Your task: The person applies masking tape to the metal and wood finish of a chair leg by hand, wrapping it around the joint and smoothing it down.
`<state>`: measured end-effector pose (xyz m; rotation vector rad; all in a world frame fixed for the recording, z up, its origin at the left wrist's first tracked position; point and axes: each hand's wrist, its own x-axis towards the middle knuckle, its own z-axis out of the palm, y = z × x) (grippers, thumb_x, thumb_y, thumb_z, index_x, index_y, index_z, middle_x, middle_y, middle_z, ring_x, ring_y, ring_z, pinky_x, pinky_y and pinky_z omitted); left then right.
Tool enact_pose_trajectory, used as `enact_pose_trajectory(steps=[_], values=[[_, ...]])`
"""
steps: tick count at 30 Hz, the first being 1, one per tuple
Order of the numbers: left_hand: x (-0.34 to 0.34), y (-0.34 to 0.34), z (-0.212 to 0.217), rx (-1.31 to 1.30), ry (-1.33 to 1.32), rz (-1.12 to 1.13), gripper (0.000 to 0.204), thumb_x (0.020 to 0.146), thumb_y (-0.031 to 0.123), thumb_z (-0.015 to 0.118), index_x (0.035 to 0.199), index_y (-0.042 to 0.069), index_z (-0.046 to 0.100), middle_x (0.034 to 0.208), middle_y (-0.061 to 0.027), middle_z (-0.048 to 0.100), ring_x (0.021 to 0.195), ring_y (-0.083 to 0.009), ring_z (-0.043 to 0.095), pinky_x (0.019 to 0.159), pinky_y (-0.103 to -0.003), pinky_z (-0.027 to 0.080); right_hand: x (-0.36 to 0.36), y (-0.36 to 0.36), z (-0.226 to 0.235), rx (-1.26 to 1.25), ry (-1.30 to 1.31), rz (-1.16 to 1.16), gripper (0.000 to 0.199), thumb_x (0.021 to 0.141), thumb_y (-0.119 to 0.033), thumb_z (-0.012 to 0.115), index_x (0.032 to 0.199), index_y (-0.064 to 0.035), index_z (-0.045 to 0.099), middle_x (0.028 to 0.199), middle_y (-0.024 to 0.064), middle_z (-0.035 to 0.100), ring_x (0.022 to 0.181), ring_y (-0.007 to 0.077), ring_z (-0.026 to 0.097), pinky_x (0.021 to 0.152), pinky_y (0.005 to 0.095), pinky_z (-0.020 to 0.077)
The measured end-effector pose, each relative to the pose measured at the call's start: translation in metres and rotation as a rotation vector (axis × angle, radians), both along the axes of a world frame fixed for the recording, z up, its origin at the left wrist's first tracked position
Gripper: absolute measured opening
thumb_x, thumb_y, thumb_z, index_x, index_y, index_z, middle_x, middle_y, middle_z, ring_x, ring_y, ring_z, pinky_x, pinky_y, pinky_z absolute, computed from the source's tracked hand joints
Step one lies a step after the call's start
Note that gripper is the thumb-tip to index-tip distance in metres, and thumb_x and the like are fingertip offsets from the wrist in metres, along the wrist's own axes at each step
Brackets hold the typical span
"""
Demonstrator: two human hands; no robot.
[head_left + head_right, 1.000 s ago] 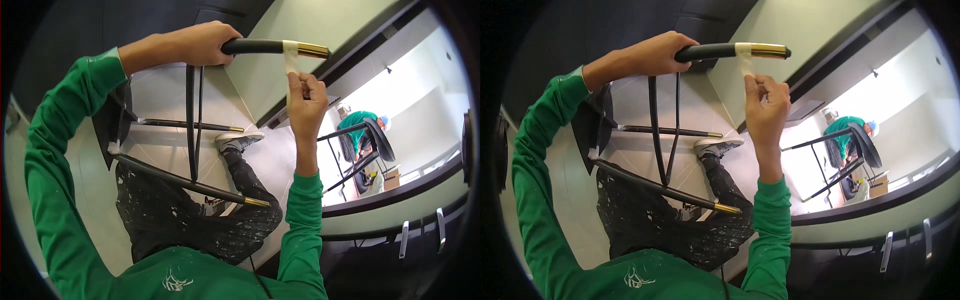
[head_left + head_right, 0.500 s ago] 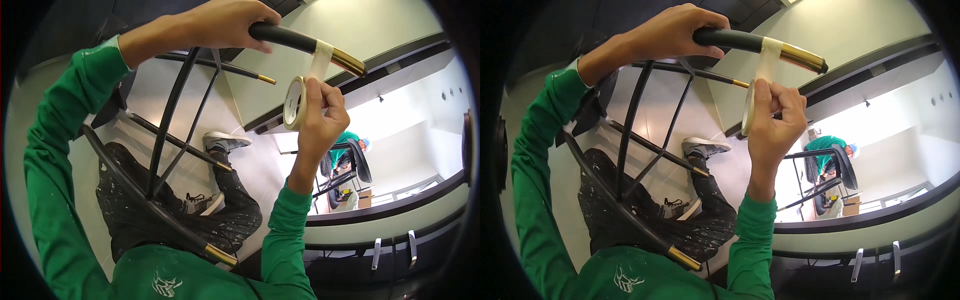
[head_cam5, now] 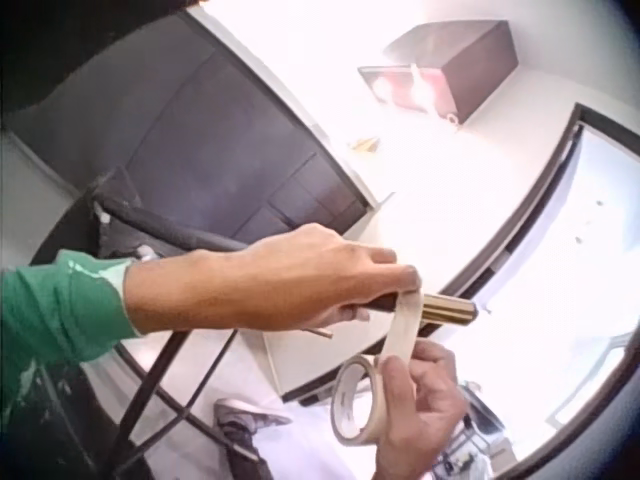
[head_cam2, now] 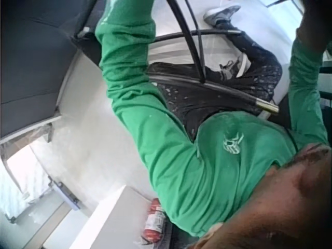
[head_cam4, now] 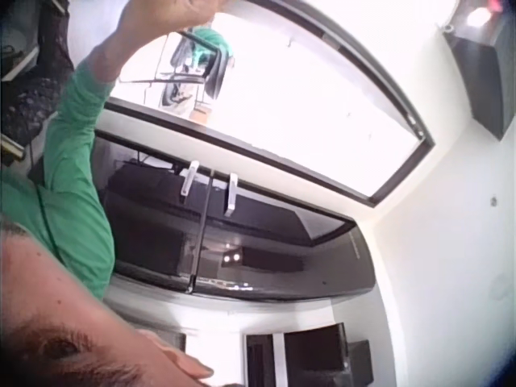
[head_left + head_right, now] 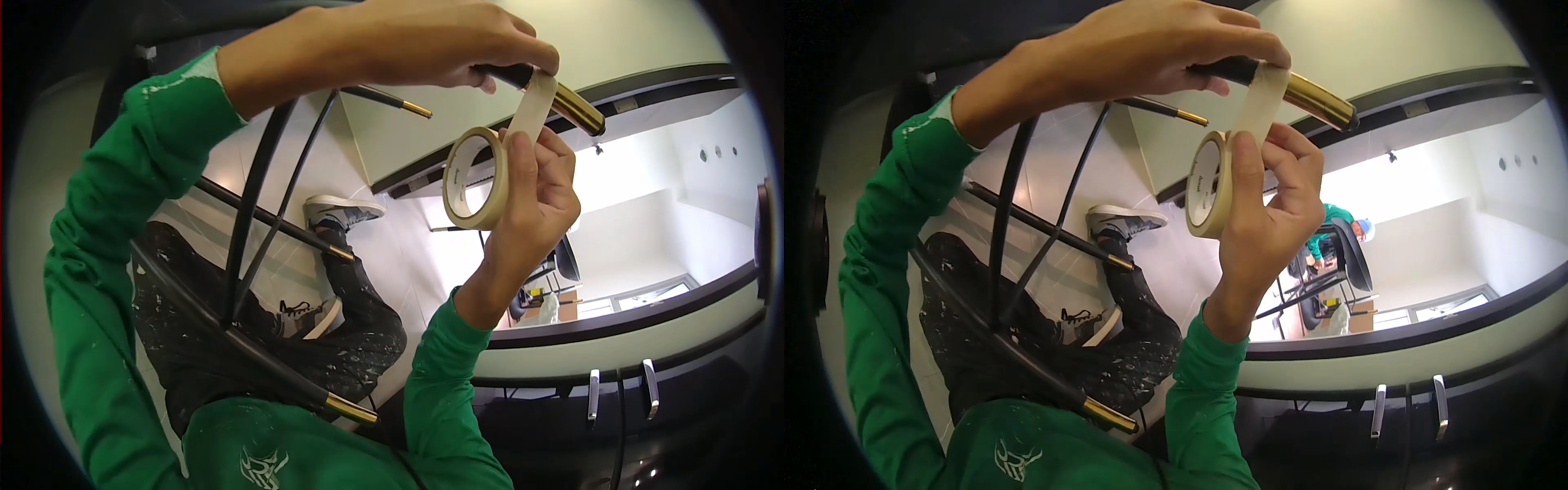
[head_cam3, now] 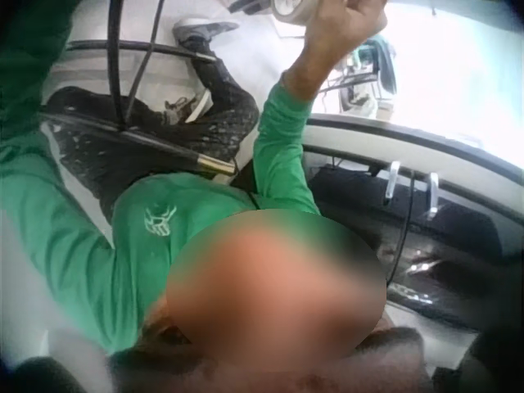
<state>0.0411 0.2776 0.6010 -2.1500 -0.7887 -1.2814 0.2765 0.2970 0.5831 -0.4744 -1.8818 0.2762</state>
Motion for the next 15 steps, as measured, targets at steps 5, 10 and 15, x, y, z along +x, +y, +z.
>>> enact_pose_trajectory(steps=[5,10,15], values=[[-0.001,-0.006,0.001,-0.108,-0.026,-0.017,0.047,0.09,0.014,0.082,0.131,-0.001,0.065,0.109,-0.0244,0.076,0.092,-0.0407,0.076,0.079,-0.046,0.061,-0.004,-0.018,0.001,-0.083,0.052,0.005,0.016,0.097,-0.011,0.079,0.099,0.0047,0.08,0.104,0.0104,0.068,0.094,0.016,0.064,0.083,0.0296,0.0499],[0.001,-0.006,0.005,-0.201,-0.068,-0.12,0.053,0.09,0.014,0.082,0.137,-0.002,0.063,0.114,-0.0264,0.075,0.099,-0.0424,0.075,0.084,-0.045,0.06,-0.01,-0.024,0.002,-0.135,0.084,0.005,0.016,0.098,-0.01,0.077,0.099,0.0055,0.08,0.101,0.0091,0.068,0.09,0.013,0.063,0.077,0.0255,0.0494],[-0.003,-0.024,0.01,-0.356,-0.065,-0.179,0.052,0.09,0.011,0.081,0.137,-0.003,0.063,0.117,-0.0279,0.074,0.102,-0.0435,0.075,0.088,-0.045,0.059,-0.009,-0.036,0.012,-0.154,0.126,0.108,0.019,0.099,-0.012,0.078,0.098,0.0076,0.079,0.1,0.0071,0.068,0.083,0.0104,0.063,0.075,0.0241,0.0482]])
